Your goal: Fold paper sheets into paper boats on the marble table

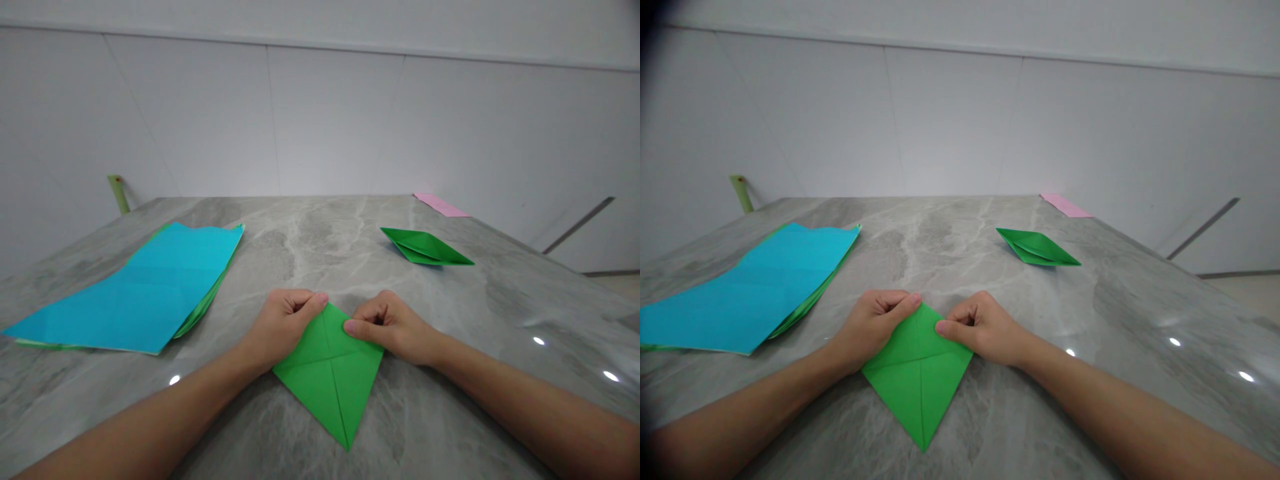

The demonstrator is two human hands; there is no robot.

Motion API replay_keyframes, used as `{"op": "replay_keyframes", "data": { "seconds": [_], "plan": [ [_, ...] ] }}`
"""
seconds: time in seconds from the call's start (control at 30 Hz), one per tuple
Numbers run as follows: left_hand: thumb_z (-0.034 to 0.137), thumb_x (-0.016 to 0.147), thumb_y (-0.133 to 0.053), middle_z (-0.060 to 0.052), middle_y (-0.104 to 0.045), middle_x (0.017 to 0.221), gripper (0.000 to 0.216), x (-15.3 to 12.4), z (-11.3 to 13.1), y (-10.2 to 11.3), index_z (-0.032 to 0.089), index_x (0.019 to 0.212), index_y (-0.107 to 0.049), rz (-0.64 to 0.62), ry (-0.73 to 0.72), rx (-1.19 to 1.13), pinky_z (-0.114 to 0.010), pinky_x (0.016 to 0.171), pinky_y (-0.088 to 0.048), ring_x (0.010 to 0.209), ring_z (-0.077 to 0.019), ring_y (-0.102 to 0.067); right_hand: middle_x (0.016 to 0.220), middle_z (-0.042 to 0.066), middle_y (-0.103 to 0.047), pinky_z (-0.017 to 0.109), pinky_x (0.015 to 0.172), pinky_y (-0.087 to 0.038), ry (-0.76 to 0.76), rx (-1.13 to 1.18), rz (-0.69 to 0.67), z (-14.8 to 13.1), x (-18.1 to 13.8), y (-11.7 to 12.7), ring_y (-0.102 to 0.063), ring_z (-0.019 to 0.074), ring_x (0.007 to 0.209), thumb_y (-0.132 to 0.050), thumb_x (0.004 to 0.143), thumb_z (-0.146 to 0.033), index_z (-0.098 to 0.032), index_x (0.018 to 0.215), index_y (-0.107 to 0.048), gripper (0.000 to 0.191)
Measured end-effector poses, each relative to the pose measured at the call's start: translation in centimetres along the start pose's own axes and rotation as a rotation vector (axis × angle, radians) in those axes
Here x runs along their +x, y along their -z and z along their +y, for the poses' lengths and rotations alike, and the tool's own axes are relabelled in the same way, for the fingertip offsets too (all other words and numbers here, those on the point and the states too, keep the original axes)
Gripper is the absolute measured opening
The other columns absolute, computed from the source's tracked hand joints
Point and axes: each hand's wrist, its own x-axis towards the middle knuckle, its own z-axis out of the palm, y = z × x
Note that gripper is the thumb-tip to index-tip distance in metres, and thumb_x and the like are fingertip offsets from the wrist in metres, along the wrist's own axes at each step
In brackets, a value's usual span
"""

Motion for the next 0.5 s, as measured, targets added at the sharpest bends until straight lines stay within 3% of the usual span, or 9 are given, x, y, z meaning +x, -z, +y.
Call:
{"op": "replay_keyframes", "data": {
  "seconds": [0.33,0.5],
  "plan": [
    [0.046,0.09,-0.043,0.006,-0.028,0.056,0.045,-0.11,0.54,-0.15,0.02,0.056,-0.034,-0.125,-0.097,0.115,-0.023,0.047,-0.023,0.052,-0.0092,-0.028,0.051,-0.007,-0.026,0.022,0.042,-0.015,0.032,-0.073,-0.052,-0.33,-0.04,-0.23,-0.023,0.0048,0.046,-0.058,0.087,-0.055,-0.019,0.052,-0.034,0.056],
    [0.039,0.094,-0.041,0.006,-0.034,0.056,0.04,-0.07,0.35,-0.35,0.019,0.059,-0.038,0.003,-0.201,0.326,-0.024,0.053,-0.026,0.055,-0.0104,-0.035,0.051,-0.007,-0.029,0.021,0.041,-0.017,0.014,-0.033,-0.058,-0.29,0.02,-0.14,-0.024,0.0045,0.046,-0.061,0.085,-0.054,-0.018,0.052,-0.039,0.054]
  ]
}}
